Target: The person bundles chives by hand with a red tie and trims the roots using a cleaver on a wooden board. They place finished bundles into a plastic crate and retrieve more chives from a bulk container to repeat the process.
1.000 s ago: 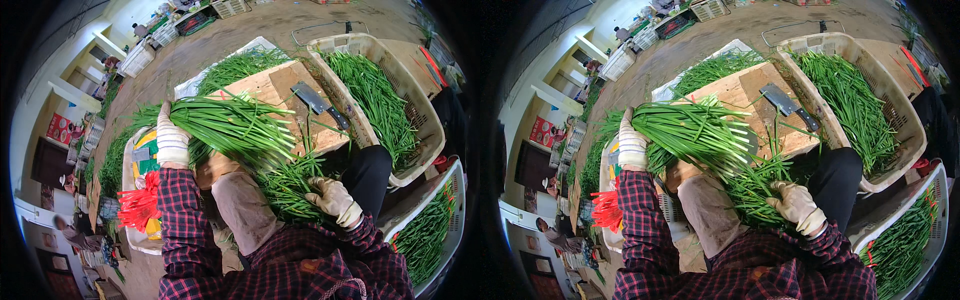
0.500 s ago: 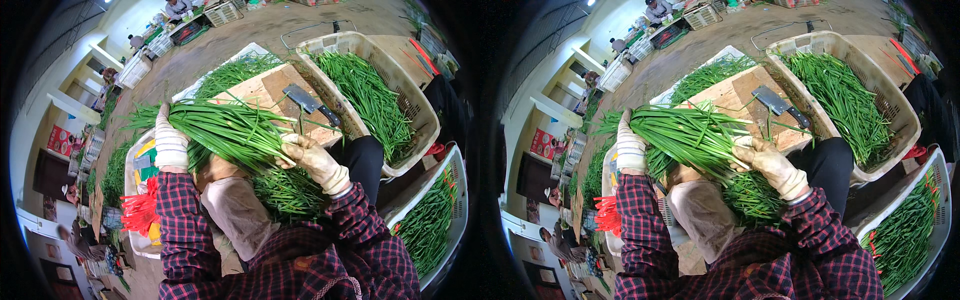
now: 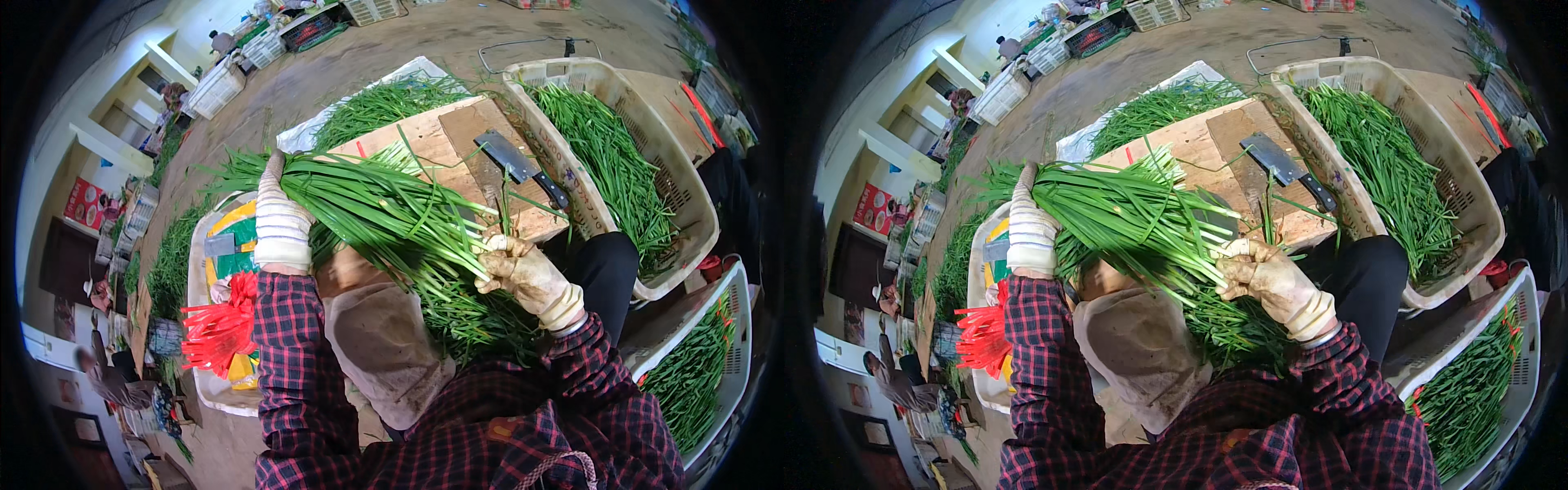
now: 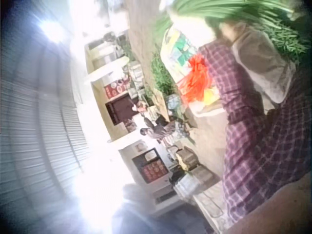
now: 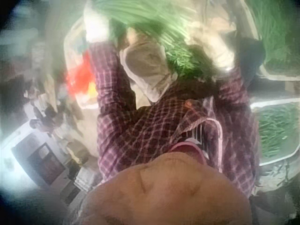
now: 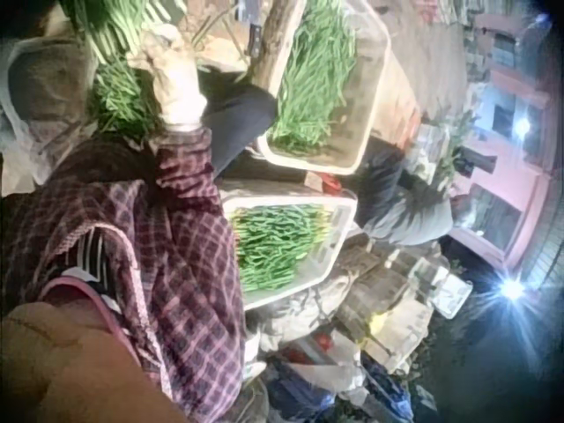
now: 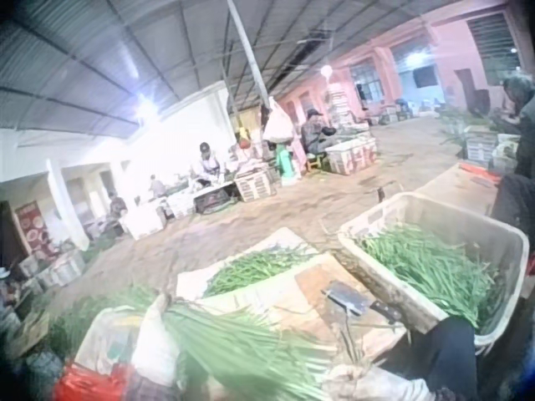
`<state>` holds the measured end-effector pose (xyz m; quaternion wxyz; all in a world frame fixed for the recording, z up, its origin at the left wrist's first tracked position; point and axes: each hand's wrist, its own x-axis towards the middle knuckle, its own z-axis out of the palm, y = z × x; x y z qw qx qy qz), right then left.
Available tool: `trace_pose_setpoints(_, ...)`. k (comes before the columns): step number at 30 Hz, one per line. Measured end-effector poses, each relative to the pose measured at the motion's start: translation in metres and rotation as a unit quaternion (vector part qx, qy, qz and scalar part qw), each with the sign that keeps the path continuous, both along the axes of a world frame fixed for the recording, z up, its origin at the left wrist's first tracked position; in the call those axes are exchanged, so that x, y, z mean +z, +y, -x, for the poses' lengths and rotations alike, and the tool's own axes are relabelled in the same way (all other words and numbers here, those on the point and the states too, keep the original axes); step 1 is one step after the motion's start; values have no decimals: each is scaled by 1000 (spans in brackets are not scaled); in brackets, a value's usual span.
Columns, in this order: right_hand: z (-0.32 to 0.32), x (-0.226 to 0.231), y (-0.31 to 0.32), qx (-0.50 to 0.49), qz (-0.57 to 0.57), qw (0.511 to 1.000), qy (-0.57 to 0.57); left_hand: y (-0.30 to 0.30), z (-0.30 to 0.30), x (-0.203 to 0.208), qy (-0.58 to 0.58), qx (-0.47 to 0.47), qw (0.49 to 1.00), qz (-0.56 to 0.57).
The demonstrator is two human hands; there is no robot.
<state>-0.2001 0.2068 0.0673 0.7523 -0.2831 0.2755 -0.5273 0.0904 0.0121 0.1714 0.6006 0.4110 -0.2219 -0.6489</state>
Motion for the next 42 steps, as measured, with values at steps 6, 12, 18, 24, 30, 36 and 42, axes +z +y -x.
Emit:
trace_pose_setpoints(6,-7,11,6,-51,72,982,168,-6,-3,-1,8,23,1000,7)
trace_pose_setpoints(12,17,-58,44,22,50,858,511,-10,-27,15,2,80,996,37)
trace_pose_setpoints(18,-11,21,20,-180,239,684,666,-6,-11,16,2,87,996,20)
trace_pose_setpoints(24,-59,47,-61,-270,285,743,542,0,21,18,-1,63,998,27)
trace_pose_setpoints(30,-58,25,-47,-220,134,945,201,-2,11,14,-32,103,994,0)
trace_pose_setpoints(36,-28,21,-24,-177,134,971,-93,-10,-9,7,-38,88,995,1)
trace_pose_setpoints(42,22,-18,38,-73,48,984,156,-16,-22,0,-21,129,991,32)
